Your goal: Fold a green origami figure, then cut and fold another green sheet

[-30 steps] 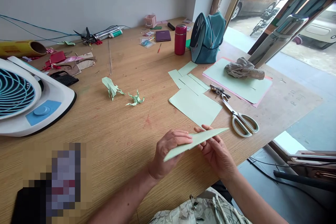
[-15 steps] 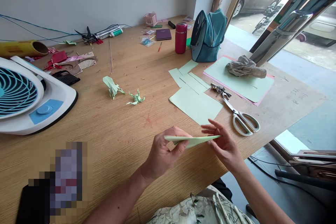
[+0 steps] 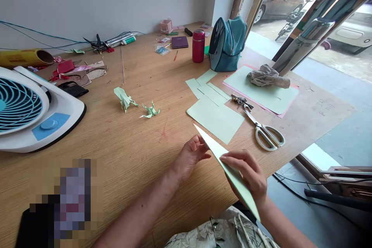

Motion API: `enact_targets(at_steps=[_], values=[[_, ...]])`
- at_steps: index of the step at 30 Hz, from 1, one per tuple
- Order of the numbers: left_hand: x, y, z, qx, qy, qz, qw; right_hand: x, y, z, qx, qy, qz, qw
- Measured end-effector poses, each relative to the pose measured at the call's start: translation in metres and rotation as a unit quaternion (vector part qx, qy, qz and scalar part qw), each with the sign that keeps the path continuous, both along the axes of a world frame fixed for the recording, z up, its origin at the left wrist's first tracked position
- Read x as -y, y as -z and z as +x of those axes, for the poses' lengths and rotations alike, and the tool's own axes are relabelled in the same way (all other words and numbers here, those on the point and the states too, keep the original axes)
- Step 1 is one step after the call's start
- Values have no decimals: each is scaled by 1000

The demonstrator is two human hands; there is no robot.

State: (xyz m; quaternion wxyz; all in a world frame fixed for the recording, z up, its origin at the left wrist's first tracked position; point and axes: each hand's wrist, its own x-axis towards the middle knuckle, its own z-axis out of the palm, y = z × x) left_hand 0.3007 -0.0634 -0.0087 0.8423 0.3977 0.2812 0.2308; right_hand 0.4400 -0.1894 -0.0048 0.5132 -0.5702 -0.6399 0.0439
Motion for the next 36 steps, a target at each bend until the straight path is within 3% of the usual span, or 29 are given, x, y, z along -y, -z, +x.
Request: enact_targets(at_steps=[4,8,11,21,27,32,36], values=[[0,-2,-4,-2,47,-22,999,9,2,13,240,1,28,970],[5,-5,-2,-47,101,28,993,18,9,18,310,-7,3,951],[9,-4,5,-80,118,49,989,26,12,19,319,-3,-9,948],[15,6,27,-115,143,18,983,52,24,35,299,17,-51,953],[18,19,27,-142,110,146,973,62,33,46,257,-1,-100,961],[18,22,25,-141,146,135,970,63,34,46,249,-2,-102,963],[22,17,24,-181,156,191,952,59,29,41,212,13,-91,973]])
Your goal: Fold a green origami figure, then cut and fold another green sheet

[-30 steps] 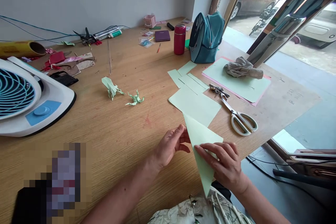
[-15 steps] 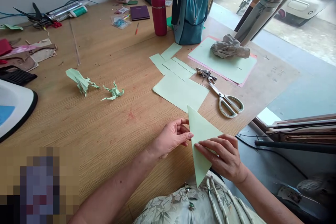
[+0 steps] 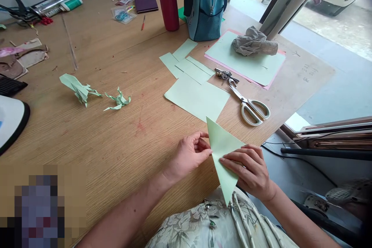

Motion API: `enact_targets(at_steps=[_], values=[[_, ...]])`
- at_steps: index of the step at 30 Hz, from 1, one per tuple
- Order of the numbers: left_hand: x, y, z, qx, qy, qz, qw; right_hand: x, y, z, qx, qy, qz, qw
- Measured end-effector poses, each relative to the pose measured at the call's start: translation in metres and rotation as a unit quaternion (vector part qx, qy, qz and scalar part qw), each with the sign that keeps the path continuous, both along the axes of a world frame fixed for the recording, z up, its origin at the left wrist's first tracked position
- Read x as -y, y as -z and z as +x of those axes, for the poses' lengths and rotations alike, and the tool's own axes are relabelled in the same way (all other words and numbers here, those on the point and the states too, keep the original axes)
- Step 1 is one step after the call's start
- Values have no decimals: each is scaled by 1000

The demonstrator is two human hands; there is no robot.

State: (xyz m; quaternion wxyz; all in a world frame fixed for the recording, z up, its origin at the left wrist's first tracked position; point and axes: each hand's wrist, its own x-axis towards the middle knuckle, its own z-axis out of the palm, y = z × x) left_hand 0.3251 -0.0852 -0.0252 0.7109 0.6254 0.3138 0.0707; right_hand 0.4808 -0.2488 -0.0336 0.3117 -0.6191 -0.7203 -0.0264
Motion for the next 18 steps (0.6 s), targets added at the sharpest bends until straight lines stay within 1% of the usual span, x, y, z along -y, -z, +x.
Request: enact_targets(at_steps=[3,6,9,13,16,18], values=[[4,-8,0,-24,16,55,998,-5,-4,-4,-80,12,-28,996],[6,-14,-1,-35,45,82,995,-10,-8,-8,-153,39,-53,986],[6,-14,-2,-18,60,78,995,-14,-12,-11,-194,53,-79,976],[8,-5,-4,29,23,41,998,-18,-17,-17,-209,81,-133,965],[10,0,-5,43,9,19,999,-19,-18,-21,-226,130,-176,949],[11,-1,-5,42,10,29,999,-20,-18,-23,-244,170,-205,933]])
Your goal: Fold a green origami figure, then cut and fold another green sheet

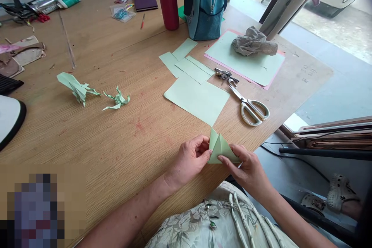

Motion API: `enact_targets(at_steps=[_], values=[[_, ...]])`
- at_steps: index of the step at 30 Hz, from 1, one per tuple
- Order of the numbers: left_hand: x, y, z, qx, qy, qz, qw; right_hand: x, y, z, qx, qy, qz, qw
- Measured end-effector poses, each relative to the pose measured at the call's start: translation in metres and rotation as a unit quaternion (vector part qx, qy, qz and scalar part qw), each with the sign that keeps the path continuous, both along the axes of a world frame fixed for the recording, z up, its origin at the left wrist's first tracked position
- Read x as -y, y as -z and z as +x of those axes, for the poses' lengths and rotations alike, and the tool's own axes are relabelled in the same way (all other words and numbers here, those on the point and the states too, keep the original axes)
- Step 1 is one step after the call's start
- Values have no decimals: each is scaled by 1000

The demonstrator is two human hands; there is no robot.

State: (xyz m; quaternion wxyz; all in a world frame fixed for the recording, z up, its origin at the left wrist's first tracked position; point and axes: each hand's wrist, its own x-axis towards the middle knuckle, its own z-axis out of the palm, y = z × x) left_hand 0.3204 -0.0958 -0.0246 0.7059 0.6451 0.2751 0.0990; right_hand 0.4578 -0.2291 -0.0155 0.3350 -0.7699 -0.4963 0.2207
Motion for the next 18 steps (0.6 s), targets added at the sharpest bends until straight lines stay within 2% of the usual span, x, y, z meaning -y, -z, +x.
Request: enact_targets(at_steps=[3,8,18], values=[[0,-6,0,-9,8,24,1000,-1,1,-1,-36,33,-40,998],[0,-11,-1,-18,-11,58,998,-3,1,-2,-53,48,-53,996],[4,1,0,-13,-27,-2,1000,-4,3,-2,-46,47,-43,997]])
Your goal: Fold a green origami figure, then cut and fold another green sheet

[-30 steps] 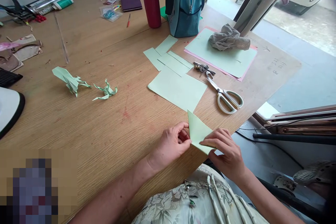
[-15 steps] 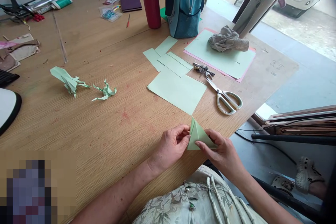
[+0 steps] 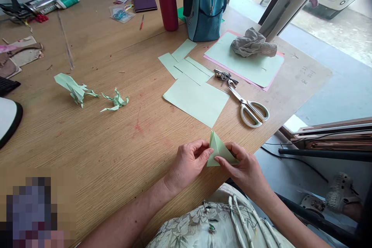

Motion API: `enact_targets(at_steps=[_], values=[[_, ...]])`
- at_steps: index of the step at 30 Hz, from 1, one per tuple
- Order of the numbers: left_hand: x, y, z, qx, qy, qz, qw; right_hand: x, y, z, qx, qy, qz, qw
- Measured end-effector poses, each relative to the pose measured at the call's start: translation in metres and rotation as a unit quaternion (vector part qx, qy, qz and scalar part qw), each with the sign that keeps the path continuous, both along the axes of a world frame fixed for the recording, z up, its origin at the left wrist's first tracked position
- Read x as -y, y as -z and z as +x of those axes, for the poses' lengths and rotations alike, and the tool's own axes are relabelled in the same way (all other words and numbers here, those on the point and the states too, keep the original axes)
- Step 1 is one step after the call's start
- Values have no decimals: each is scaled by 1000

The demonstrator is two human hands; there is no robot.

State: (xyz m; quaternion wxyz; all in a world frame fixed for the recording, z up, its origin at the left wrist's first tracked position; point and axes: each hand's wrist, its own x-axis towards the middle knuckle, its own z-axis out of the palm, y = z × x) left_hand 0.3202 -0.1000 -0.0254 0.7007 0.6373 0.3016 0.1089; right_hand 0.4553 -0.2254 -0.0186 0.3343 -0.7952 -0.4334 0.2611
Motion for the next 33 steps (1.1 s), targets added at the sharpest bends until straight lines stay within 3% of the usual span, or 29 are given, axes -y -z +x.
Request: enact_targets(at_steps=[8,18,24,33], values=[[0,0,1,2,8,-14,1000,0,1,1,25,-16,0,1000],[0,-3,2,-4,6,40,999,1,1,4,44,-43,5,998],[2,0,3,-9,6,58,998,-1,-1,8,27,-62,-53,996],[1,4,1,-9,8,73,997,-8,-6,8,77,-118,-38,989]])
